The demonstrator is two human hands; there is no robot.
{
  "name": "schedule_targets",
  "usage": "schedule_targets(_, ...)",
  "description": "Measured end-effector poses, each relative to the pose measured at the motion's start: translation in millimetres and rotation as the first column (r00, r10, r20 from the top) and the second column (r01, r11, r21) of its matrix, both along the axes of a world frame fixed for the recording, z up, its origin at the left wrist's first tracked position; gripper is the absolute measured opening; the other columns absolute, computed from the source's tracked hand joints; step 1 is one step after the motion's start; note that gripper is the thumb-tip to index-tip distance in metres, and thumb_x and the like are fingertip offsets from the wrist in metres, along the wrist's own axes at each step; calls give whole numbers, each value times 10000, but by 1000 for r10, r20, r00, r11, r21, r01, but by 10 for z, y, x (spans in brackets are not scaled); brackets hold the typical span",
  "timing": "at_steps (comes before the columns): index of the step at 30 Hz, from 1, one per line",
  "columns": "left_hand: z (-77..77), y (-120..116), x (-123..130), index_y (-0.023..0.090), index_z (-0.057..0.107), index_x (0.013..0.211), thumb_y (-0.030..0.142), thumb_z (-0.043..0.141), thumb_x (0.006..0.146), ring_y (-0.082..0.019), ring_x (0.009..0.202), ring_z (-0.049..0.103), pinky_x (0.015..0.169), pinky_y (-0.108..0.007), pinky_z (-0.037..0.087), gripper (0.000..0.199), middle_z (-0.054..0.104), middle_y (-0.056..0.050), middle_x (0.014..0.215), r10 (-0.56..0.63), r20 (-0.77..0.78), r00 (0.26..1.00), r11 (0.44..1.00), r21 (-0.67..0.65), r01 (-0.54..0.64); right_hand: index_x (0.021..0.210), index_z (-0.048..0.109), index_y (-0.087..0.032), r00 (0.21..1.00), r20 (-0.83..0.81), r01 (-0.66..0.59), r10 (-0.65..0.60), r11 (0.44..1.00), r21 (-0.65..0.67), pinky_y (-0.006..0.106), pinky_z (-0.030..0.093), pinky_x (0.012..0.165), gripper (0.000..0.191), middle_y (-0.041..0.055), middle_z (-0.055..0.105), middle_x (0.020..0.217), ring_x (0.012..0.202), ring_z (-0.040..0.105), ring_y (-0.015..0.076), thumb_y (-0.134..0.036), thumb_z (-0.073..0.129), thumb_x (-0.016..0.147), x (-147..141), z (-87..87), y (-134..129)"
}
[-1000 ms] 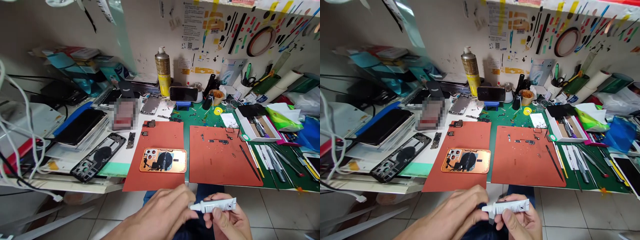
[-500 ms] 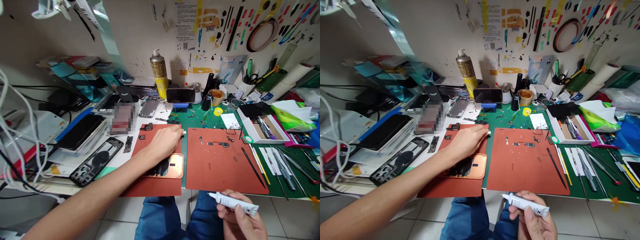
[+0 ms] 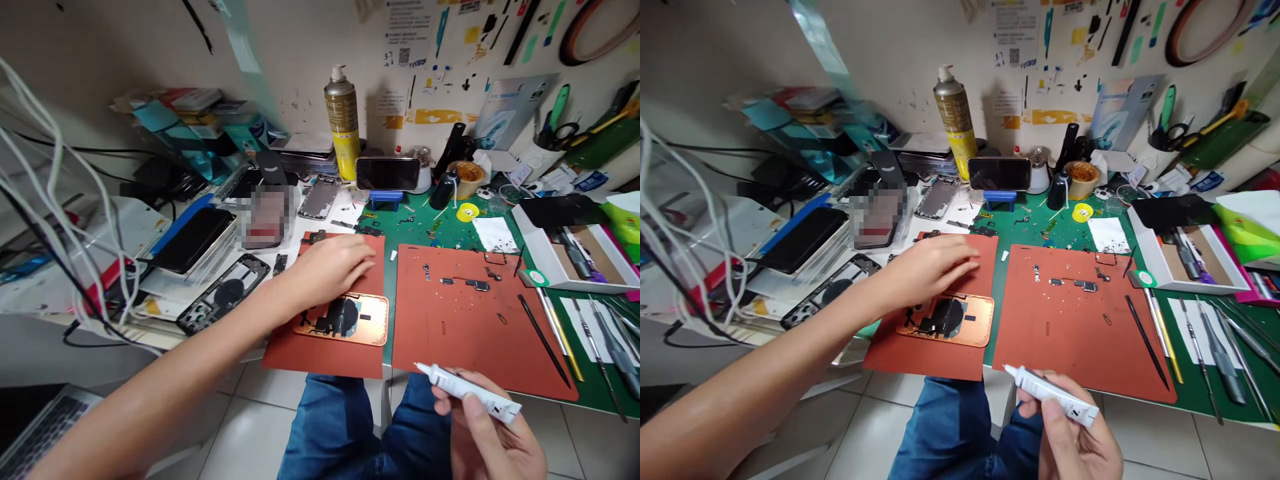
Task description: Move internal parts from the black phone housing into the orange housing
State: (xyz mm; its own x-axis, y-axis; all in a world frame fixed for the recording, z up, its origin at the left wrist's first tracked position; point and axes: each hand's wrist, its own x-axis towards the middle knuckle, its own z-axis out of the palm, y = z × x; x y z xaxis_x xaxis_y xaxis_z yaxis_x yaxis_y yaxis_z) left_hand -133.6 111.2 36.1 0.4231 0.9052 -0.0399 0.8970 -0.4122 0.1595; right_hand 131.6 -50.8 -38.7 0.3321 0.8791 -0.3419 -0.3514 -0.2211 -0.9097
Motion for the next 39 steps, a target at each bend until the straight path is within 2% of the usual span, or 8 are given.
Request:
schedule_targets(4,-10,-616,-521,175,712,1257,506,589,1129,-286,1233,692,1058,-435,566,376,745,-122,1287,-77,281,957,996,-16,84,1127,835,-175,961,273,-125,54,960,249,327,735,701,317,129,872,1040,763,856,270,-329,941,871,-250,-41,238)
schedule_targets(6,-143,-861,-676,203,625,1461,633,668,1038,-362,1426,610,1158,-532,544,605,656,-183,1524,-101,298,949,995,7,104,1154,843,-192,908,404,-247,107,917,312,321,743,747,285,118,872,1095,836,868,271,-324,903,909,-353,-52,364)
schedule_targets(9,-357,-1027,-765,215,491,1622,663,672,1010,-427,1520,532,1184,-632,532,780,539,-231,1661,-129,271,954,992,26,127,1181,847,-248,805,579,-382,131,861,335,303,735,808,235,64,871,1118,896,859,233,-299,859,952,-457,-62,503)
schedule_targets(12,-446,-1009,-767,190,521,1593,594,621,1060,-404,1465,584,1165,-606,558,676,593,-227,1602,-154,286,946,988,24,154,1187,842,-272,702,708,-456,82,815,357,297,716,827,232,23,866,1071,886,838,203,-241,847,957,-510,-65,578)
schedule_targets(17,-368,-894,-782,148,552,1537,487,627,1100,-349,1470,573,1202,-496,535,558,654,-184,1544,-145,360,922,986,-24,165,1237,803,-254,586,810,-598,32,691,405,316,684,834,315,30,840,1096,927,804,194,-102,801,960,-554,6,678)
schedule_targets(23,-332,-870,-788,165,578,1472,344,754,1047,-305,1360,626,1077,-395,567,494,682,-147,1424,-94,415,905,984,-100,149,1232,770,-218,475,880,-723,27,582,372,312,658,825,338,35,817,1058,926,776,174,-17,769,960,-603,160,832)
schedule_targets(31,-314,-880,-776,124,595,1436,368,731,1060,-311,1317,647,1059,-399,562,468,651,-176,1385,-41,420,906,984,-141,110,1249,759,-207,400,916,-779,2,527,339,321,664,842,354,45,814,1056,937,777,177,-1,765,961,-655,177,881)
schedule_targets(39,-288,-878,-762,122,608,1398,382,707,1078,-321,1278,646,1012,-411,563,425,699,-163,1335,-73,420,905,984,-117,133,1250,750,-194,347,937,-803,-52,500,325,323,660,846,359,53,814,1045,925,777,179,16,762,958,-711,176,890)
